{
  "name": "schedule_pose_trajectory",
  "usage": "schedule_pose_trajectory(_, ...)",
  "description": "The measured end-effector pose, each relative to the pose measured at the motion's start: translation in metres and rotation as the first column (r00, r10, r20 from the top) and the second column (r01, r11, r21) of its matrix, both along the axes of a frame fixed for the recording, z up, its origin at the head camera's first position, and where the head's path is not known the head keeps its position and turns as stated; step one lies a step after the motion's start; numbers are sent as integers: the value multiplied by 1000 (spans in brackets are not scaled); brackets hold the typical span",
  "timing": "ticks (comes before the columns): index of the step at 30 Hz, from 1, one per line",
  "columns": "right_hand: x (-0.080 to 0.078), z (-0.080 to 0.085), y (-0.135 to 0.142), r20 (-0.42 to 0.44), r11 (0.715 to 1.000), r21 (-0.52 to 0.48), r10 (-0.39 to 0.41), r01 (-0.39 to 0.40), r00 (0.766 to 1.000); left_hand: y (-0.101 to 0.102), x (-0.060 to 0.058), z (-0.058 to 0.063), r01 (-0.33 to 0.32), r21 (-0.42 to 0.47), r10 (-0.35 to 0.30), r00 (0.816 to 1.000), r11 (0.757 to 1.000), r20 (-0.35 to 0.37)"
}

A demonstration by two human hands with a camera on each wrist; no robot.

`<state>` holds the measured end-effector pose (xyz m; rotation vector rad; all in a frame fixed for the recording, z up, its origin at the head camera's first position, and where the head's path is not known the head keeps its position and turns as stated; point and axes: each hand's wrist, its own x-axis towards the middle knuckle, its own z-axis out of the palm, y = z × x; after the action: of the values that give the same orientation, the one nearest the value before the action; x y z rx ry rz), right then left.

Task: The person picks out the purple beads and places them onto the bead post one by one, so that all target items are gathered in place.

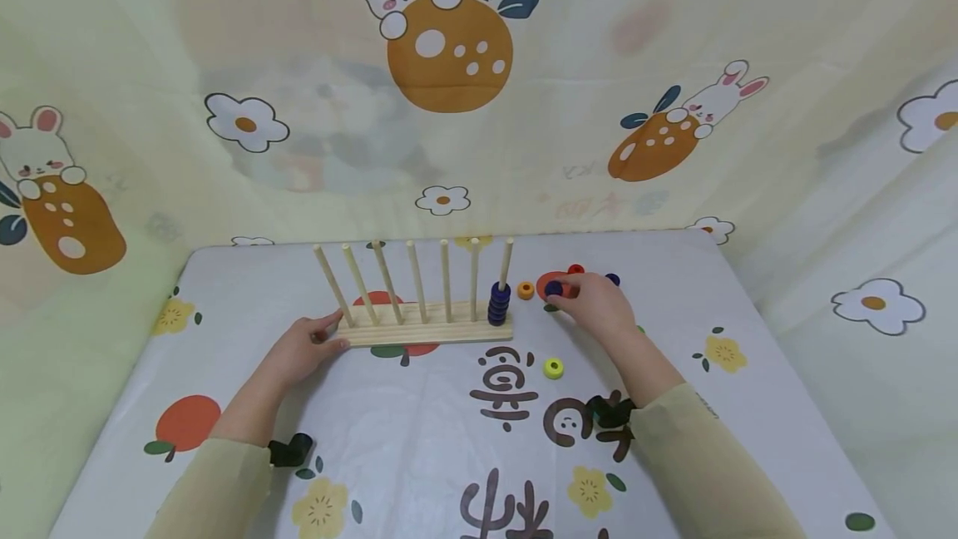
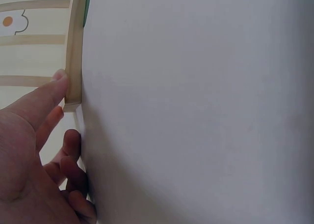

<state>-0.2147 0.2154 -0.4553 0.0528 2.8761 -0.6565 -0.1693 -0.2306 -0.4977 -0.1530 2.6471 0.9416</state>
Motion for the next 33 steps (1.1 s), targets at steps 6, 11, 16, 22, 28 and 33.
schedule_pose_trajectory(6,1,6,-1,-20,1000,1,2,-2,1000,-1,0,-1,9,-1,-9,1000,1000,-3)
schedule_pose_trajectory(11,3,13,-1,-25,1000,-17,1,-2,1000,-1,0,0,15,-9,-15,1000,1000,-7)
schedule_pose_trajectory(16,4,19,-2,-52,999,-44,4,-6,999,0,2,2,16,-12,-17,1000,1000,-14)
schedule_pose_trajectory(22,8,30,-5,-91,997,-71,10,-17,996,0,2,3,18,-19,-18,1000,1000,-11)
schedule_pose_trajectory(28,13,44,-10,-133,996,-84,11,-23,991,0,1,1,8,-15,-8,1000,1000,-7)
schedule_pose_trajectory(33,18,54,-13,-195,996,-78,26,-42,980,1,1,2,8,-12,-8,1000,1000,-8)
